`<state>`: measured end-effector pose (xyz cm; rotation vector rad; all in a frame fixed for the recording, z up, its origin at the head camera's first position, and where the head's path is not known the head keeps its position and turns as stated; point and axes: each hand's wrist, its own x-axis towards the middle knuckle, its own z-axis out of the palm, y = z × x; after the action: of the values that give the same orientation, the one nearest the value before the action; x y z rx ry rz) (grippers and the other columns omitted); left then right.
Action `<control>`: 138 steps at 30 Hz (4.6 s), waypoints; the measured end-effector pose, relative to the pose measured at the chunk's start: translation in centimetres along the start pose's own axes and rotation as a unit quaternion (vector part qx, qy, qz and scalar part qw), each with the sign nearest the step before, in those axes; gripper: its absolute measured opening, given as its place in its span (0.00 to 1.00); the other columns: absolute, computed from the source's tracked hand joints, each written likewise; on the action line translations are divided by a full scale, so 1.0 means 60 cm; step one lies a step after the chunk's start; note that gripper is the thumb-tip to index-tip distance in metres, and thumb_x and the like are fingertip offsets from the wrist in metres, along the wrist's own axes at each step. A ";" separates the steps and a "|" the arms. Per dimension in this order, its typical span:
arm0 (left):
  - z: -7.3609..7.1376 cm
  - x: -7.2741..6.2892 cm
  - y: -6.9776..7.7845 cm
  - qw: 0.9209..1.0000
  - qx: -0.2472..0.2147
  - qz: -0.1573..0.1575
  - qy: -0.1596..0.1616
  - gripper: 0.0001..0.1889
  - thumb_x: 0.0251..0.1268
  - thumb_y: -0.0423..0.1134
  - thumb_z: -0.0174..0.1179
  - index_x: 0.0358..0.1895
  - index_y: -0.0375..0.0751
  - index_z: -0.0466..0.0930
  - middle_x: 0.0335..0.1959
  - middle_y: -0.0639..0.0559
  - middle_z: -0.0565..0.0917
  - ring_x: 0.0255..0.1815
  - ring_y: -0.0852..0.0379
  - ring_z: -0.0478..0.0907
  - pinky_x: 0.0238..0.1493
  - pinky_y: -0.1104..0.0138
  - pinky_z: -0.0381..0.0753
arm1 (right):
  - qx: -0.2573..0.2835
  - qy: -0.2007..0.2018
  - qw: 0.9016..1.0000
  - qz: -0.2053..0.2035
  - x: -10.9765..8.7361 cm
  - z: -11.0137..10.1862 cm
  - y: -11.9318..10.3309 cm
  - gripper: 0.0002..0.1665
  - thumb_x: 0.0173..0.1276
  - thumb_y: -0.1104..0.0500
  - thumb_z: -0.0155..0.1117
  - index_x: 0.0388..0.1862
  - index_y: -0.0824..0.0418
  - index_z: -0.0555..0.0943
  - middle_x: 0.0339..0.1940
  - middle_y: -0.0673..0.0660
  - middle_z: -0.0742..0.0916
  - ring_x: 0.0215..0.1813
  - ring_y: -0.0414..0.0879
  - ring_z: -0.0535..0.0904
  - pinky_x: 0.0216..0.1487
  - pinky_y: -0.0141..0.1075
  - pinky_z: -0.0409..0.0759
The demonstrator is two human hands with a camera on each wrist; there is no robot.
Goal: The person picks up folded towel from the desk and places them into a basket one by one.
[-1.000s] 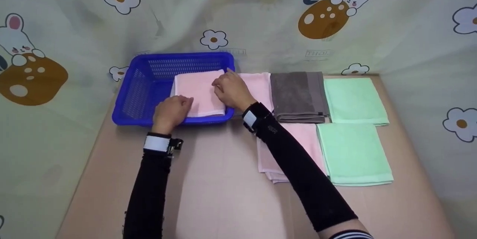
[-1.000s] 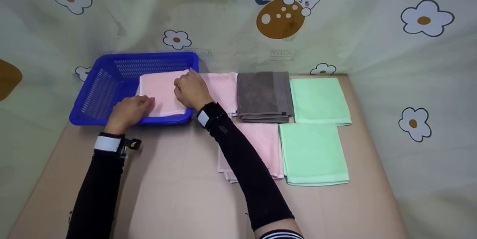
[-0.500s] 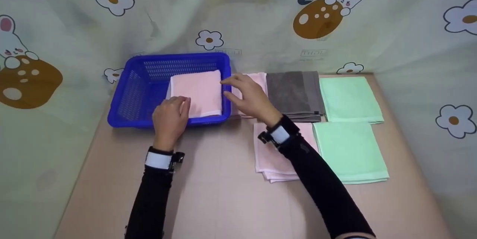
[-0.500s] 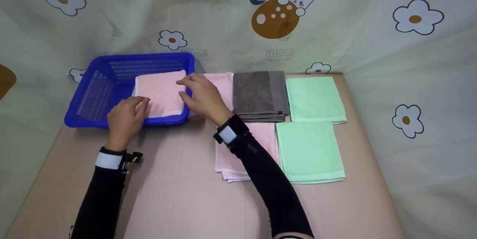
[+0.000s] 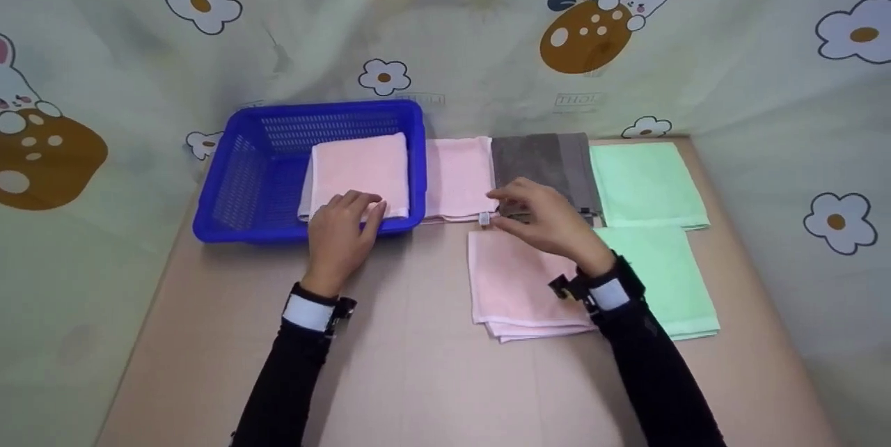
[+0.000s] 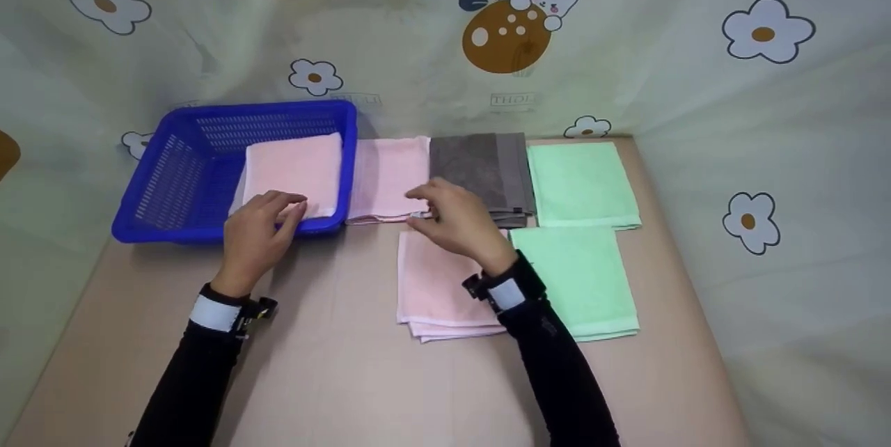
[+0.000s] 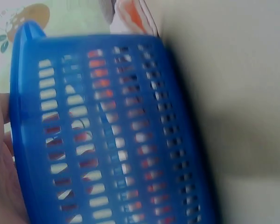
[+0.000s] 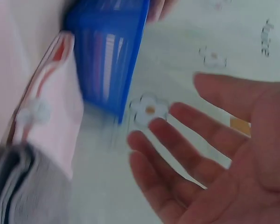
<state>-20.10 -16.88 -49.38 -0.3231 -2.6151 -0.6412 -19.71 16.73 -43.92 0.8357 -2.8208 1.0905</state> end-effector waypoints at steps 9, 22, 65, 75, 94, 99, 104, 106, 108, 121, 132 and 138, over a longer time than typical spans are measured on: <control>0.011 -0.004 0.012 1.000 0.011 0.020 -0.017 0.19 0.79 0.54 0.54 0.48 0.46 0.90 0.46 0.50 0.90 0.47 0.45 0.85 0.46 0.51 0.80 | -0.141 -0.087 0.977 0.137 -0.042 -0.027 0.095 0.32 0.57 0.58 0.80 0.61 0.63 0.84 0.57 0.65 0.87 0.58 0.65 0.83 0.59 0.61 0.79; 0.011 -0.003 0.009 0.999 0.006 0.014 -0.037 0.20 0.79 0.54 0.52 0.49 0.46 0.90 0.54 0.50 0.86 0.53 0.47 0.83 0.48 0.51 0.81 | -0.080 -0.104 0.980 0.150 -0.040 -0.012 0.159 0.29 0.46 0.66 0.84 0.50 0.66 0.85 0.44 0.63 0.86 0.46 0.58 0.82 0.52 0.53 0.82; -0.005 0.001 0.014 0.997 -0.014 0.025 -0.066 0.17 0.79 0.51 0.54 0.49 0.48 0.89 0.50 0.52 0.89 0.50 0.48 0.85 0.48 0.53 0.81 | -0.037 -0.078 0.995 0.054 0.014 0.143 0.048 0.17 0.55 0.58 0.83 0.41 0.61 0.87 0.32 0.53 0.84 0.37 0.46 0.77 0.45 0.41 0.76; -0.036 -0.006 0.018 0.997 -0.034 0.072 -0.018 0.11 0.70 0.43 0.66 0.51 0.47 0.89 0.49 0.50 0.88 0.51 0.46 0.83 0.50 0.53 0.79 | -0.034 -0.075 0.996 0.035 0.021 0.146 0.046 0.18 0.54 0.58 0.83 0.43 0.61 0.88 0.34 0.53 0.86 0.40 0.46 0.78 0.47 0.42 0.78; -0.049 -0.061 0.019 0.948 -0.049 0.007 -0.313 0.15 0.69 0.47 0.67 0.30 0.39 0.84 0.22 0.52 0.82 0.23 0.58 0.74 0.30 0.61 0.77 | -0.009 -0.131 0.990 0.056 0.014 0.089 0.059 0.21 0.53 0.59 0.85 0.44 0.64 0.87 0.36 0.56 0.88 0.38 0.46 0.83 0.44 0.40 0.83; -0.015 -0.059 -0.001 0.917 -0.120 -0.054 -0.376 0.18 0.73 0.52 0.63 0.35 0.40 0.81 0.23 0.52 0.81 0.23 0.59 0.74 0.27 0.64 0.73 | -0.029 -0.154 0.986 0.050 0.012 0.088 0.063 0.20 0.52 0.59 0.86 0.41 0.63 0.87 0.33 0.55 0.87 0.35 0.44 0.80 0.41 0.39 0.81; 0.008 -0.058 -0.012 0.894 -0.184 -0.106 -0.394 0.16 0.71 0.52 0.66 0.36 0.41 0.81 0.21 0.54 0.83 0.19 0.61 0.76 0.24 0.68 0.73 | -0.039 -0.158 0.984 0.064 0.013 0.096 0.064 0.20 0.53 0.59 0.85 0.42 0.62 0.87 0.35 0.55 0.87 0.37 0.45 0.78 0.44 0.42 0.80; 0.011 -0.059 -0.016 0.890 -0.198 -0.119 -0.393 0.16 0.70 0.50 0.67 0.36 0.39 0.81 0.21 0.53 0.84 0.19 0.61 0.77 0.24 0.69 0.75 | -0.037 -0.158 0.984 0.067 0.013 0.099 0.064 0.19 0.53 0.59 0.85 0.42 0.62 0.88 0.36 0.55 0.87 0.38 0.46 0.79 0.45 0.43 0.80; 0.010 -0.060 -0.017 0.888 -0.205 -0.135 -0.388 0.15 0.69 0.49 0.69 0.37 0.38 0.82 0.22 0.52 0.85 0.20 0.60 0.79 0.24 0.69 0.76 | -0.035 -0.159 0.984 0.070 0.014 0.101 0.062 0.19 0.53 0.60 0.84 0.42 0.62 0.88 0.37 0.55 0.87 0.38 0.46 0.79 0.46 0.43 0.80; 0.014 -0.056 -0.017 0.919 -0.159 -0.180 -0.314 0.22 0.62 0.51 0.74 0.49 0.36 0.86 0.25 0.53 0.88 0.26 0.57 0.82 0.32 0.65 0.78 | -0.038 -0.163 0.983 0.071 0.017 0.104 0.058 0.18 0.54 0.60 0.84 0.41 0.62 0.88 0.35 0.55 0.87 0.37 0.46 0.78 0.45 0.42 0.79; 0.018 -0.057 -0.020 0.926 -0.178 -0.129 -0.308 0.14 0.60 0.47 0.74 0.27 0.45 0.80 0.22 0.57 0.76 0.24 0.59 0.70 0.29 0.67 0.66 | -0.032 -0.161 0.984 0.068 0.016 0.104 0.059 0.18 0.53 0.61 0.84 0.42 0.64 0.88 0.36 0.56 0.88 0.37 0.46 0.80 0.44 0.41 0.81; 0.020 -0.057 -0.019 0.907 -0.225 -0.163 -0.316 0.14 0.61 0.40 0.74 0.41 0.36 0.80 0.35 0.48 0.81 0.35 0.54 0.75 0.39 0.64 0.75 | -0.036 -0.162 0.983 0.079 0.015 0.103 0.057 0.17 0.53 0.61 0.84 0.40 0.63 0.88 0.35 0.55 0.87 0.36 0.45 0.79 0.43 0.41 0.80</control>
<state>-17.85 -17.71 -52.32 -0.2566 -3.1377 -1.4801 -21.03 14.54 -50.56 0.8675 -3.2227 0.9358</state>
